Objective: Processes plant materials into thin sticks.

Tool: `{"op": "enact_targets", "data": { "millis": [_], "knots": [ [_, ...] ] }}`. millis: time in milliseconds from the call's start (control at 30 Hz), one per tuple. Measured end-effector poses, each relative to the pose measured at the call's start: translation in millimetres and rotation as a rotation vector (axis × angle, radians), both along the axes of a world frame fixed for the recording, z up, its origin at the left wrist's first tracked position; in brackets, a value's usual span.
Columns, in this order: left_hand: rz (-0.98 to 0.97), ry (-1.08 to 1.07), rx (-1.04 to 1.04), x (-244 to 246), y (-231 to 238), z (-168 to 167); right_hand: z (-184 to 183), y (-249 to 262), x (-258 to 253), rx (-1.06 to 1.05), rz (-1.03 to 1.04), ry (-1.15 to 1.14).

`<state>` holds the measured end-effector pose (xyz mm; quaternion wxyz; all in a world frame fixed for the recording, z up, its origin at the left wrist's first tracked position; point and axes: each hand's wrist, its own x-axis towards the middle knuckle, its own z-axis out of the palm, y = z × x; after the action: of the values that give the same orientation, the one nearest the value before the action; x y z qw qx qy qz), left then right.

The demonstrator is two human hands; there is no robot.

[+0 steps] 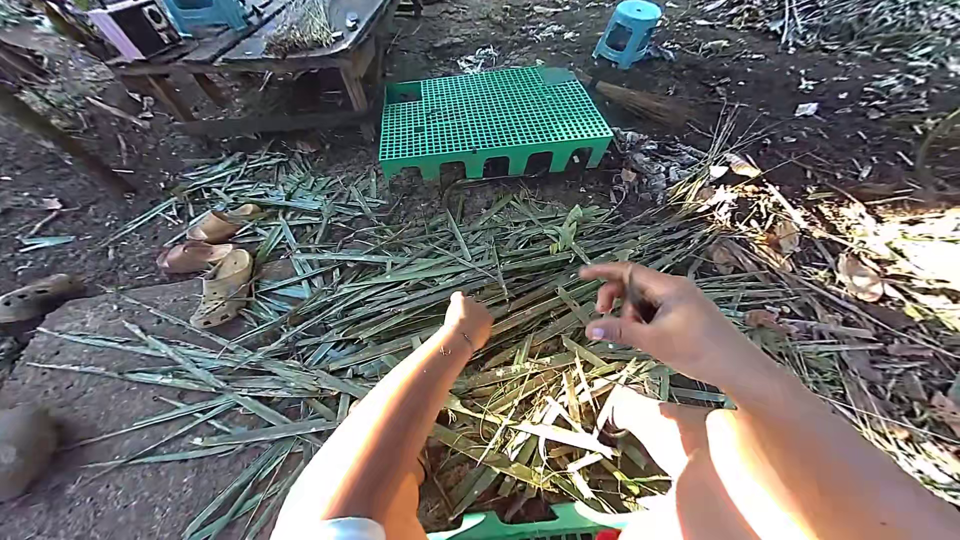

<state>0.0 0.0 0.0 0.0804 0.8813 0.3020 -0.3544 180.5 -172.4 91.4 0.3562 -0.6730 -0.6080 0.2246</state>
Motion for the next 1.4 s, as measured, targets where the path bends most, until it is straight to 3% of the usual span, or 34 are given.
{"op": "enact_targets", "data": {
  "millis": [100, 167, 233, 367, 500, 600, 767, 833, 933, 1033, 1133, 1400],
  "knots": [
    [0.18, 0.096, -0.02, 10, 23, -44, -8, -11, 24, -0.541, -0.092, -0.276],
    [0.301, -0.047, -0.058, 12, 31, -89, -14, -22, 32, -0.743, -0.044, -0.25],
    [0.398, -0.179, -0.083, 13, 31, -134, -18, -29, 41, -0.782, 0.023, -0.175],
    [0.558, -0.235, -0.109, 20, 17, -204, -15, -39, 49, -0.9, 0.076, -0.125],
    [0.571, -0.273, -0.099, 32, 6, -229, -14, -35, 46, -0.893, 0.155, -0.091],
    [0.543, -0.303, -0.081, 29, 25, -194, -18, -28, 39, -0.815, 0.271, -0.042],
    [0.433, -0.52, 0.002, -20, 82, -61, -9, -19, 17, -0.726, 0.366, -0.022],
    [0.5, -0.712, -0.038, -41, 81, -13, -7, -17, 7, -0.643, 0.356, 0.025],
    [0.659, -0.965, -0.154, -59, 38, 40, -17, -15, -13, -0.385, 0.316, 0.224],
    [0.801, -1.214, -0.478, -62, -23, 69, -18, -11, -39, -0.284, 0.281, 0.547],
    [0.804, -1.282, -0.661, -64, -68, 87, -18, -9, -57, -0.234, 0.351, 0.839],
    [0.736, -1.389, -0.952, -70, -120, 102, -19, -15, -68, -0.08, 0.56, 1.071]
  ]
}}
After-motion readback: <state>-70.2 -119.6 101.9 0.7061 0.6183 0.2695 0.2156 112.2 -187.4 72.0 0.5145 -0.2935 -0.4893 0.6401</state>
